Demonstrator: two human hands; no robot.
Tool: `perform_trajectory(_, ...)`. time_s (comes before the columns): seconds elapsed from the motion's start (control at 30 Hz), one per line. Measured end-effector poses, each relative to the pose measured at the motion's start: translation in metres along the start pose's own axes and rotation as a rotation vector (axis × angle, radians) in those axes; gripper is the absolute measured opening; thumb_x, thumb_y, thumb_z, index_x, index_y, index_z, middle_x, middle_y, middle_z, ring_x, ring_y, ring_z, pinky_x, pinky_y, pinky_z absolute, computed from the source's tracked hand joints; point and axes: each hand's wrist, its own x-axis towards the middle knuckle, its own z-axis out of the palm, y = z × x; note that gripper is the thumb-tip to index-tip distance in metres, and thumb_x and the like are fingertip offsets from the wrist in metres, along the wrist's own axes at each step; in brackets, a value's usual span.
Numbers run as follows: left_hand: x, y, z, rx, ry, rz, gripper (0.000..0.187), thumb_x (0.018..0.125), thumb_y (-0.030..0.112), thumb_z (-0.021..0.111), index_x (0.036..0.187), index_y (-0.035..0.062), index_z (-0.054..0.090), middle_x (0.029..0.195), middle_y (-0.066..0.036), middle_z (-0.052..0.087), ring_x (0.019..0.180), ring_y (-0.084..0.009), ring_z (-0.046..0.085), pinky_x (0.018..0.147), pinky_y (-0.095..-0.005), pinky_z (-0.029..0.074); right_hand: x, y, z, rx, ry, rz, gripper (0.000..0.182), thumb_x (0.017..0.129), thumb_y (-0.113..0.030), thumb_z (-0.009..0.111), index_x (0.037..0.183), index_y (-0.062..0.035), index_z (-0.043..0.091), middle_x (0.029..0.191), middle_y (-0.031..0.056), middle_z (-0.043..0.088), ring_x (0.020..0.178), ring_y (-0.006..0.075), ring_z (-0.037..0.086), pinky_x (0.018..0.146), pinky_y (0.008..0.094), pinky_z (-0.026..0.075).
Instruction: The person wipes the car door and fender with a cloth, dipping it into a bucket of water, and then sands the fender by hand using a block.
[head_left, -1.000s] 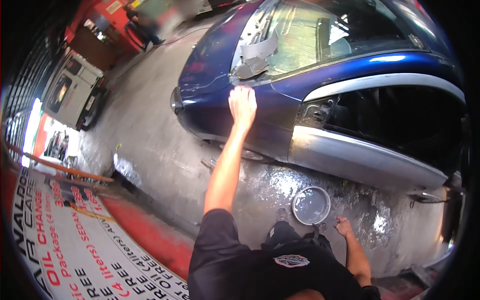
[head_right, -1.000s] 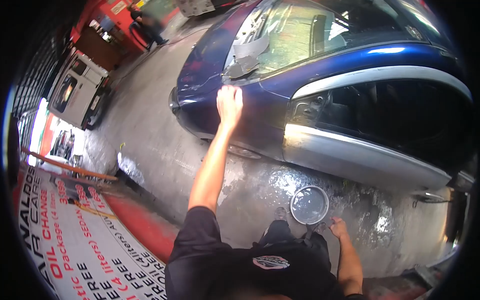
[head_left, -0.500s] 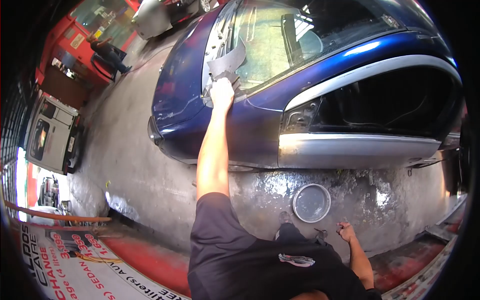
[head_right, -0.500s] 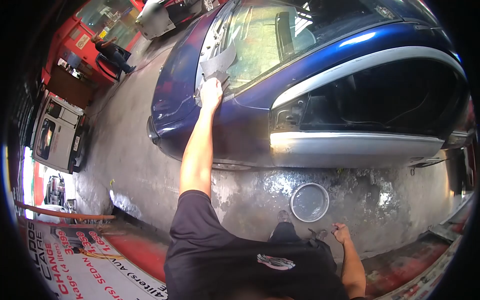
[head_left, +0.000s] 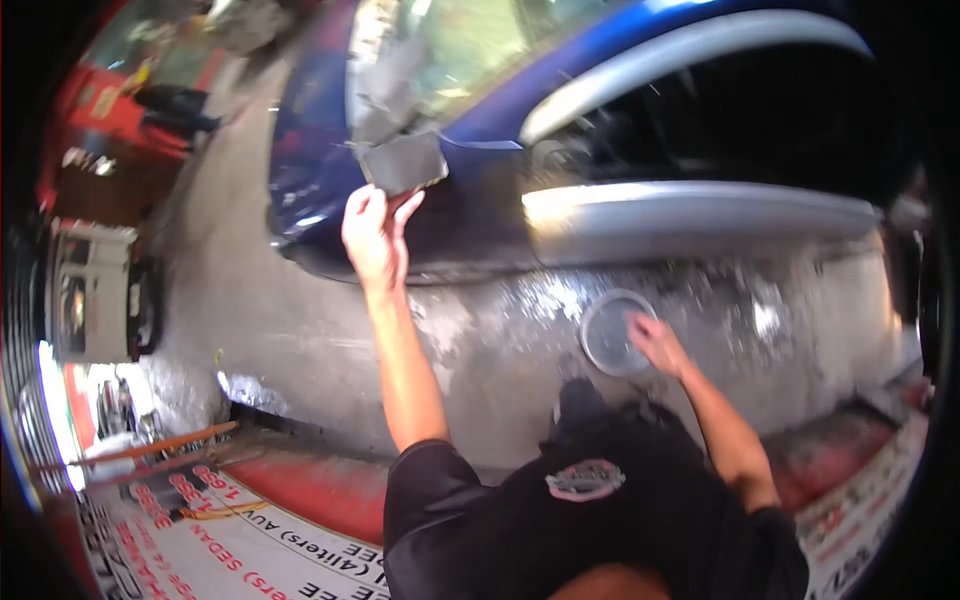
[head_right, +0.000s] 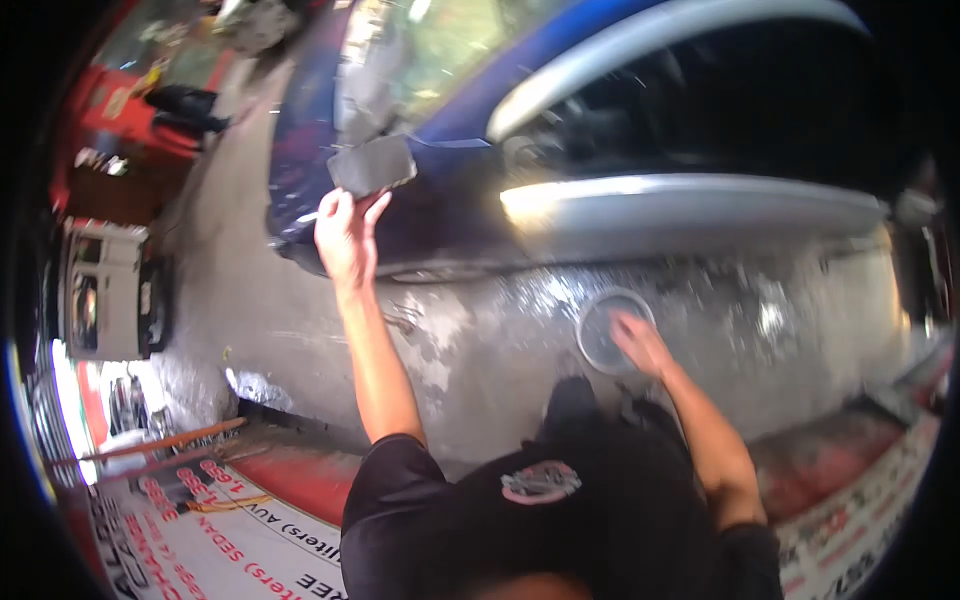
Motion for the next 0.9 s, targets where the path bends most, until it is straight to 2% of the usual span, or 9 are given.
perform_trajectory(0.13, -0.138, -0.071, 0.011, -0.021, -0.032, -0.336, 0.011, 0.105, 0.009, 0.060, 0.111, -0.0002, 0.058, 0.106, -0.015, 0.070, 0.096, -0.0312, 0.074, 0.089, -0.0509, 0.064, 0.010, -0.073, -0.014, 0.098, 0.085, -0.158, 0.060, 0.094, -0.020, 0.075, 0.150, -0.0099, 0.053, 0.130, 0.0146, 0.068, 0.117, 0.0278, 0.066, 0.098, 0.0372, 0.053)
perform_trajectory(0.27, -0.244, -0.134, 0.048, -0.030, -0.030, -0.687, 0.009, 0.103, 0.008, 0.063, 0.111, 0.0024, 0.061, 0.096, -0.005, 0.066, 0.082, -0.0183, 0.069, 0.082, -0.0417, 0.065, 0.018, -0.068, -0.019, -0.099, 0.116, -0.423, 0.065, 0.092, -0.020, 0.077, 0.152, -0.0114, 0.053, 0.126, 0.0094, 0.069, 0.107, 0.0200, 0.066, 0.093, 0.0327, 0.052)
perform_trajectory(0.33, -0.273, -0.150, 0.074, -0.032, -0.020, -0.733, 0.010, 0.104, 0.010, 0.063, 0.111, 0.0027, 0.062, 0.097, -0.005, 0.067, 0.084, -0.0175, 0.069, 0.082, -0.0398, 0.064, 0.015, -0.068, -0.033, 0.176, -0.283, -0.075, 0.066, 0.092, -0.021, 0.077, 0.152, -0.0093, 0.052, 0.115, 0.0074, 0.069, 0.097, 0.0160, 0.063, 0.085, 0.0312, 0.051)
perform_trajectory(0.4, -0.291, -0.169, 0.101, -0.039, 0.003, -0.764, 0.012, 0.105, 0.012, 0.063, 0.112, 0.0030, 0.062, 0.097, -0.005, 0.067, 0.086, -0.0167, 0.069, 0.083, -0.0380, 0.063, 0.019, -0.027, -0.029, 0.219, -0.375, -0.135, 0.055, 0.093, -0.021, 0.077, 0.142, -0.0040, 0.058, 0.103, 0.0042, 0.071, 0.084, 0.0112, 0.062, 0.074, 0.0291, 0.051)
perform_trajectory(0.5, -0.322, -0.202, 0.148, -0.131, 0.223, -0.707, 0.016, 0.107, 0.019, 0.060, 0.110, 0.0034, 0.062, 0.099, -0.005, 0.068, 0.088, -0.0158, 0.068, 0.084, -0.0341, 0.062, 0.014, 0.015, -0.038, 0.595, -0.398, 0.083, 0.023, 0.094, -0.015, 0.079, 0.107, -0.0048, 0.063, 0.084, -0.0025, 0.068, 0.064, 0.0057, 0.059, 0.053, 0.0223, 0.043)
perform_trajectory(0.6, -0.370, -0.238, 0.194, -0.489, 0.329, -0.419, 0.058, 0.107, 0.037, 0.060, 0.146, -0.0026, 0.047, 0.144, -0.015, 0.056, 0.131, -0.0249, 0.057, 0.109, -0.0411, 0.050, 0.011, 0.028, -0.063, 0.868, -0.368, 0.378, 0.020, 0.094, -0.012, 0.078, 0.105, -0.0060, 0.063, 0.085, -0.0007, 0.068, 0.065, 0.0061, 0.061, 0.052, 0.0201, 0.043)
perform_trajectory(0.63, -0.386, -0.248, 0.212, -0.475, 0.290, -0.399, 0.080, 0.103, 0.045, 0.063, 0.160, 0.0014, 0.028, 0.156, -0.015, 0.044, 0.145, -0.0273, 0.044, 0.118, -0.0448, 0.041, 0.014, 0.048, -0.058, 1.002, -0.400, 0.385, 0.017, 0.094, -0.011, 0.077, 0.106, -0.0067, 0.065, 0.086, 0.0007, 0.069, 0.065, 0.0068, 0.062, 0.053, 0.0182, 0.045)
perform_trajectory(0.73, -0.417, -0.286, 0.256, -0.328, 0.338, -0.405, 0.075, 0.102, 0.054, 0.061, 0.157, 0.0095, 0.035, 0.155, -0.011, 0.044, 0.142, -0.0237, 0.046, 0.111, -0.0413, 0.045, 0.009, 0.075, -0.065, 0.901, -0.490, 0.477, 0.015, 0.095, -0.011, 0.076, 0.105, -0.0065, 0.065, 0.088, 0.0020, 0.069, 0.069, 0.0084, 0.064, 0.057, 0.0205, 0.051)
perform_trajectory(0.9, -0.443, -0.367, 0.244, -0.270, 0.600, -0.523, 0.050, 0.103, 0.026, 0.066, 0.145, 0.0113, 0.044, 0.125, -0.005, 0.062, 0.107, -0.0163, 0.064, 0.082, -0.0317, 0.054, 0.008, 0.177, -0.017, 0.784, -0.506, 0.629, 0.011, 0.096, -0.014, 0.074, 0.097, -0.0067, 0.065, 0.081, 0.0047, 0.065, 0.069, 0.0122, 0.065, 0.056, 0.0304, 0.056)
